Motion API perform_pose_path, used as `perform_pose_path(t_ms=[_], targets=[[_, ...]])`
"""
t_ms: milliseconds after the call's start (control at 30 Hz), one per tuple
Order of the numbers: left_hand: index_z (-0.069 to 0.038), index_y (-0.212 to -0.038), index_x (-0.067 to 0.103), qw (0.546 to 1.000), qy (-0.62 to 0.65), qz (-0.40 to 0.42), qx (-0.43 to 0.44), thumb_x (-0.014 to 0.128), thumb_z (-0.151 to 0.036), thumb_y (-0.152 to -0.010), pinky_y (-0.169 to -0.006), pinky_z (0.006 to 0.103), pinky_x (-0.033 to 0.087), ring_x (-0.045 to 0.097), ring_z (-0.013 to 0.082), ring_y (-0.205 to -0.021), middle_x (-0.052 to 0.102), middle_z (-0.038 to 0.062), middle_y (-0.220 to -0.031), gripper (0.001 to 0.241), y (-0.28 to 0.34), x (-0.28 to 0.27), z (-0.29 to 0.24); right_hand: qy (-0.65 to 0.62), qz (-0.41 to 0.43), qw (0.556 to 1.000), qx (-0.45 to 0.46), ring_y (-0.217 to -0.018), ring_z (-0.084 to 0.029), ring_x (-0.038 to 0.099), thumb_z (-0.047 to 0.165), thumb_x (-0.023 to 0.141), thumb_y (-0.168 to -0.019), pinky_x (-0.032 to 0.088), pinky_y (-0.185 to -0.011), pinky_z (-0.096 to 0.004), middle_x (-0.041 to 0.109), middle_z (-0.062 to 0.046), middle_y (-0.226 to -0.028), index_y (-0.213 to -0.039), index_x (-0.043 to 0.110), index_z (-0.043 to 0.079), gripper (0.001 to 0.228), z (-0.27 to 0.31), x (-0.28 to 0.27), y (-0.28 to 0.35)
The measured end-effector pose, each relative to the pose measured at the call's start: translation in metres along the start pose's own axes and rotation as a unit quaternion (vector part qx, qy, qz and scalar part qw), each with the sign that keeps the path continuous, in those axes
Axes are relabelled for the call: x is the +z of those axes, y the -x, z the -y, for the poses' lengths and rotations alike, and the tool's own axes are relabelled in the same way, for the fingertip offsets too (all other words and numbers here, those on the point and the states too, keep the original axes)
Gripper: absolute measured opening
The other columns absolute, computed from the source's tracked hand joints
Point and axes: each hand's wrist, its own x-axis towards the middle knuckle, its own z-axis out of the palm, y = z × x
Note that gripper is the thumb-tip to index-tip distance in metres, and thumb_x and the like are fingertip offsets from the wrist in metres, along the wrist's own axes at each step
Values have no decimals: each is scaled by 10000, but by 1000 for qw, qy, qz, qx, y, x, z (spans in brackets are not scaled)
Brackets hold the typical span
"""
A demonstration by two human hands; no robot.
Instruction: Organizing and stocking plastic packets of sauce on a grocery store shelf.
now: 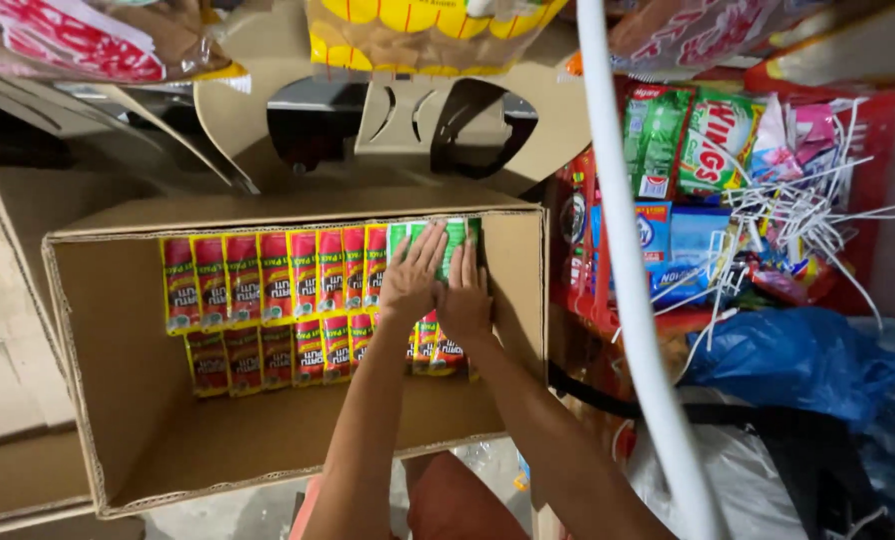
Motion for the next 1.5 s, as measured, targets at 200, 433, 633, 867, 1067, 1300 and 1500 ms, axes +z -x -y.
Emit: perform_pose_path(t_ms=[200,433,633,867,1067,1300,1500], targets=[[-116,-1663,113,1000,-27,-4,-8,498,-438,-948,-1261,409,73,22,177,-1588,4,24,-1741,874,-1,13,0,22,71,997,2,-1547,-460,154,367,570,-980,201,-1206,-617,96,-297,-1676,-1587,127,-85,877,-21,22,-8],[-119,-1656,95,1000,-10,-17,-13,497,-432,-949,-1269,415,43,-4,183,-1591,-13,23,-1740,872,-3,11,-3,27,97,995,-11,-1544,-476,132,413,557,-993,196,-1201,-641,71,-291,-1677,-1592,94,-66,896,-34,26,-13],[-51,-1643,62,999,-28,41,3,571,-376,-911,-1262,439,84,-11,232,-1587,-20,104,-1734,949,15,-40,-3,18,95,995,-16,-1535,-467,203,365,538,-975,246,-1157,-661,156,-269,-1677,-1597,154,-28,830,-8,-10,0],[2,-1607,152,986,157,-19,-52,666,-338,-906,-1239,494,169,114,298,-1572,145,177,-1694,933,81,-10,-9,-37,34,994,-100,-1474,-478,339,201,567,-969,309,-1213,-535,284,-291,-1626,-1540,339,-37,659,-3,4,44],[10,-1490,400,912,371,-64,-165,728,-291,-874,-1160,448,359,392,398,-1409,445,242,-1497,760,153,-29,-6,-206,111,971,-43,-1487,-359,392,214,551,-1027,340,-1207,-426,349,-231,-1630,-1575,327,17,624,56,-42,89],[-13,-1275,640,794,518,-246,-202,770,-266,-867,-1033,445,494,633,376,-1196,698,214,-1244,498,236,-71,13,-370,159,915,-25,-1349,-280,513,272,494,-1070,423,-1092,-392,462,-163,-1562,-1612,288,125,597,134,-92,102],[9,-1416,569,638,676,-315,-191,690,-233,-969,-1050,336,509,668,206,-1253,712,164,-1346,523,277,-160,67,-519,136,844,-26,-1222,-199,587,361,421,-1062,481,-1006,-343,584,-103,-1452,-1617,277,176,603,241,-142,80]])
